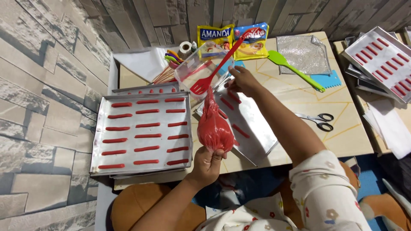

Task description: Piping red batter into small strips on a metal tray using a pastry bag and then refining the shapes with a small scraper.

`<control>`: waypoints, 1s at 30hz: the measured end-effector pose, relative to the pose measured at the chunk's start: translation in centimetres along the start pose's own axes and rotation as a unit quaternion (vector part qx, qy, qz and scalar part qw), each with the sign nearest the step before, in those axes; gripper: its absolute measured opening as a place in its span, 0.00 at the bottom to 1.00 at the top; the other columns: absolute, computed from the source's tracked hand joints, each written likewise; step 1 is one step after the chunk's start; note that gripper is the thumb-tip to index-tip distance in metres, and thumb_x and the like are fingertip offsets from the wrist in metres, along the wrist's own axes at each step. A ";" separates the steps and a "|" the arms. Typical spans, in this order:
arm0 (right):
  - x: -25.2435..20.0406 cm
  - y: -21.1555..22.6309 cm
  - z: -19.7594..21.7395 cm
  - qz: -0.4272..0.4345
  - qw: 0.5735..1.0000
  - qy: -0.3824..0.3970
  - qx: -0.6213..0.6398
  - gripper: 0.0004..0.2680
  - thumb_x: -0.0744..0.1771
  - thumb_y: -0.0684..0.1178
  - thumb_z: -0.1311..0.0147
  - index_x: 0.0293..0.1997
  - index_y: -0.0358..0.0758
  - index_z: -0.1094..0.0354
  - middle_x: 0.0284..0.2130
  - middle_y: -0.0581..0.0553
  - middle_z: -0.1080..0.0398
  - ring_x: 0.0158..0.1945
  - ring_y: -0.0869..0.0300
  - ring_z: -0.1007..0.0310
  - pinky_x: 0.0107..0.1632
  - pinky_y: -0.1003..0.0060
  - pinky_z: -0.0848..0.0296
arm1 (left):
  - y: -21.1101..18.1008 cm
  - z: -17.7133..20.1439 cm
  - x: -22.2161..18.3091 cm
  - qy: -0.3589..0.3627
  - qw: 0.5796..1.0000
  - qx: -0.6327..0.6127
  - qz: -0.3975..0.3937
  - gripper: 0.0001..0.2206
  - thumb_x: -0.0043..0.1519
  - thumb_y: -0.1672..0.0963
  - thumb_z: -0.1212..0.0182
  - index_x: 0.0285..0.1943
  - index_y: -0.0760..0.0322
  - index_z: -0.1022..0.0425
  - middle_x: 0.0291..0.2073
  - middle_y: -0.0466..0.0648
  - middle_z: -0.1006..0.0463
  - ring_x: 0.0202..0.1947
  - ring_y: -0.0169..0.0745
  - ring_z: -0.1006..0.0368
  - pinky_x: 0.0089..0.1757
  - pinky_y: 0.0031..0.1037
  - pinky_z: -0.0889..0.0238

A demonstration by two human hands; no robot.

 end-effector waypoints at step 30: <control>5.7 -0.7 34.9 -0.062 0.923 -0.367 0.094 0.10 0.68 0.43 0.53 0.53 0.31 0.41 0.27 0.40 0.24 0.27 0.61 0.22 0.30 0.73 0.20 | 4.4 1.0 -3.1 -0.007 0.997 0.053 0.055 0.07 0.70 0.58 0.50 0.52 0.67 0.30 0.37 0.52 0.26 0.35 0.42 0.27 0.36 0.26 0.26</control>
Point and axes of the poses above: each hand's wrist, its own x-axis towards the middle knuckle, its own z-axis out of the back of the hand, y = z × x, the point moved 10 cm from there along x, towards the middle knuckle
